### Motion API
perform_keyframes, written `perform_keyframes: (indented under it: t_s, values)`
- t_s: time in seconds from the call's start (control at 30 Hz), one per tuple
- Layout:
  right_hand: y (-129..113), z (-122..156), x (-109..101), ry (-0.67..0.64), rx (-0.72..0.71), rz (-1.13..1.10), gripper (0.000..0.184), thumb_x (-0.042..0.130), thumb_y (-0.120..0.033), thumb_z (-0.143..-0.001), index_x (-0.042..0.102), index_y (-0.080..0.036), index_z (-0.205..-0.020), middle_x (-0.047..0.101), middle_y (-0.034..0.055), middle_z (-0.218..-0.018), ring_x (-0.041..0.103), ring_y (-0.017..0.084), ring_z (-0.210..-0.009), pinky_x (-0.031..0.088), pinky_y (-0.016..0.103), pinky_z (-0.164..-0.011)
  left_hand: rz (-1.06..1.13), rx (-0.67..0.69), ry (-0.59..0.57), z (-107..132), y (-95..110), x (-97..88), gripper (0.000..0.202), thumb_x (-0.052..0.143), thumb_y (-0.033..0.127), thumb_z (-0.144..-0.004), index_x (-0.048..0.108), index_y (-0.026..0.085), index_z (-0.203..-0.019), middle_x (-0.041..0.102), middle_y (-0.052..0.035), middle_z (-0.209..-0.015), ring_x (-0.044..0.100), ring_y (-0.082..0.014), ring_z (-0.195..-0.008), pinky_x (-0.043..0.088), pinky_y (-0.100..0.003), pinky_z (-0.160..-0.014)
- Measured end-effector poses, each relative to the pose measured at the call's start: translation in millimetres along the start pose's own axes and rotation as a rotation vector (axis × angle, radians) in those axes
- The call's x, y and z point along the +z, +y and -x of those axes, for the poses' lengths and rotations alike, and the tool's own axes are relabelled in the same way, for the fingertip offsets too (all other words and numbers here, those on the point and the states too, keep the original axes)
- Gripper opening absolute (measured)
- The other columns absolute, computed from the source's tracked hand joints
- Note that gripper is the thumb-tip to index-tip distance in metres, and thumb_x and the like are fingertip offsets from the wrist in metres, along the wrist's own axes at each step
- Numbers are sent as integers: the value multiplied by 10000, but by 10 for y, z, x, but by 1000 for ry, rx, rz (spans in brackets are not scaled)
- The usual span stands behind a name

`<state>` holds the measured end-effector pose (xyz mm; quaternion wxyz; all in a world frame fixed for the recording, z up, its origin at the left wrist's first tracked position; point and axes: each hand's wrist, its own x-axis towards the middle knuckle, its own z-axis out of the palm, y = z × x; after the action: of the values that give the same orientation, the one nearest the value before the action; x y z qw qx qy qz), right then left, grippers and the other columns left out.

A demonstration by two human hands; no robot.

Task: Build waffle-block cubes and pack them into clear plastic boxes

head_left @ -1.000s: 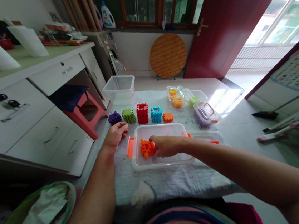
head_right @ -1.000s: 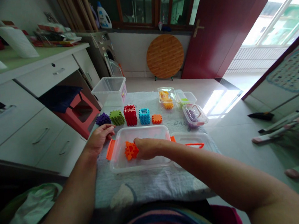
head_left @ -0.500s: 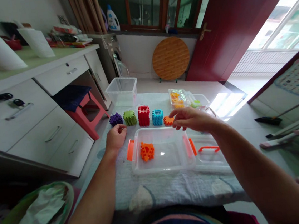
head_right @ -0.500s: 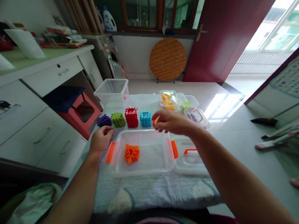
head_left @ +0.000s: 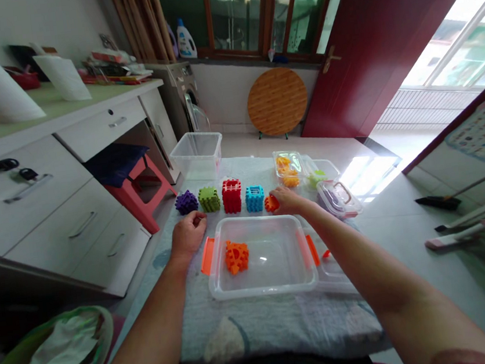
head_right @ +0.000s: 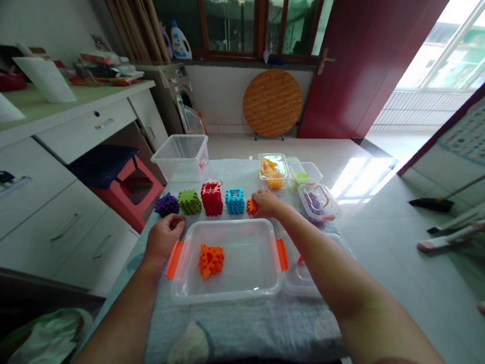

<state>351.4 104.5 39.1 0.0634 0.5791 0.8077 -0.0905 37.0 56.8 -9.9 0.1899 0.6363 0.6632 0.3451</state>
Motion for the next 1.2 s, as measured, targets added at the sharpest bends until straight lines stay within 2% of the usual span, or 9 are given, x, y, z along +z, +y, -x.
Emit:
perform_keyframes:
  t_s: [0.23, 0.37, 0.47, 0.53, 0.6, 0.7, 0.83, 0.97, 1.2]
  values:
    - [-30, -33, -104, -26, 17, 22, 466, 742, -350, -693, 631, -82, -1058, 633, 183, -1101, 617, 263, -978, 446, 276, -797, -11, 0, -5, -15, -8, 8, 239, 519, 340, -774, 676, 185, -866, 668, -49, -723, 591, -188, -658, 395, -260, -599]
    - [-40, 216, -437, 42, 39, 0, 380, 653, -285, -762, 606, -97, -1089, 639, 145, -1079, 600, 239, -974, 439, 277, -800, -5, -13, -8, -11, 15, 4, 229, 528, 325, -761, 679, 180, -853, 657, -41, -698, 584, -185, -650, 391, -259, -598]
    - [-194, 581, -796, 193, -79, -136, 427, 670, -291, -733, 598, -143, -1128, 625, 119, -1098, 573, 245, -993, 435, 325, -860, -1, -16, -8, -7, 23, 7, 222, 532, 315, -762, 682, 179, -853, 653, -40, -696, 583, -185, -653, 393, -261, -603]
    - [-382, 845, -983, 168, -203, -206, 465, 681, -301, -715, 588, -177, -1153, 618, 90, -1098, 569, 234, -973, 436, 343, -872, -2, -14, -9, -5, 22, 11, 220, 530, 307, -768, 684, 178, -859, 654, -41, -700, 584, -184, -655, 392, -261, -605]
    - [-598, 1056, -1061, 93, -337, -249, 464, 678, -290, -706, 586, -186, -1148, 611, 74, -1102, 566, 217, -966, 440, 335, -876, -7, -8, -7, -2, 20, 14, 221, 529, 299, -771, 687, 175, -862, 656, -42, -704, 582, -182, -653, 389, -262, -604]
    - [-880, 1196, -951, -71, -432, -204, 397, 669, -256, -684, 614, -159, -1065, 618, 89, -1057, 583, 211, -930, 460, 323, -841, -26, 3, -6, 1, 21, 14, 222, 526, 287, -773, 692, 171, -864, 652, -39, -704, 576, -178, -646, 380, -261, -597]
    - [-1090, 1138, -587, -206, -378, -15, 335, 671, -277, -660, 647, -134, -962, 634, 141, -1005, 625, 250, -865, 505, 343, -736, -40, 11, -10, 3, 31, 3, 222, 523, 286, -780, 694, 174, -867, 650, -37, -703, 582, -180, -656, 384, -262, -602]
    - [-1190, 1058, -322, -239, -287, 111, 368, 652, -209, -676, 651, -91, -1024, 629, 203, -1064, 668, 288, -850, 546, 367, -687, -37, 6, -16, 1, 37, -5, 231, 528, 280, -778, 696, 166, -888, 669, -50, -738, 602, -191, -681, 400, -271, -624]
    - [-1255, 1029, -177, -192, -242, 145, 355, 573, -101, -753, 621, -55, -1101, 629, 229, -1084, 687, 294, -899, 573, 367, -712, -78, -15, -46, -4, 48, -5, 232, 529, 288, -785, 692, 173, -903, 684, -49, -773, 608, -186, -700, 396, -265, -626]
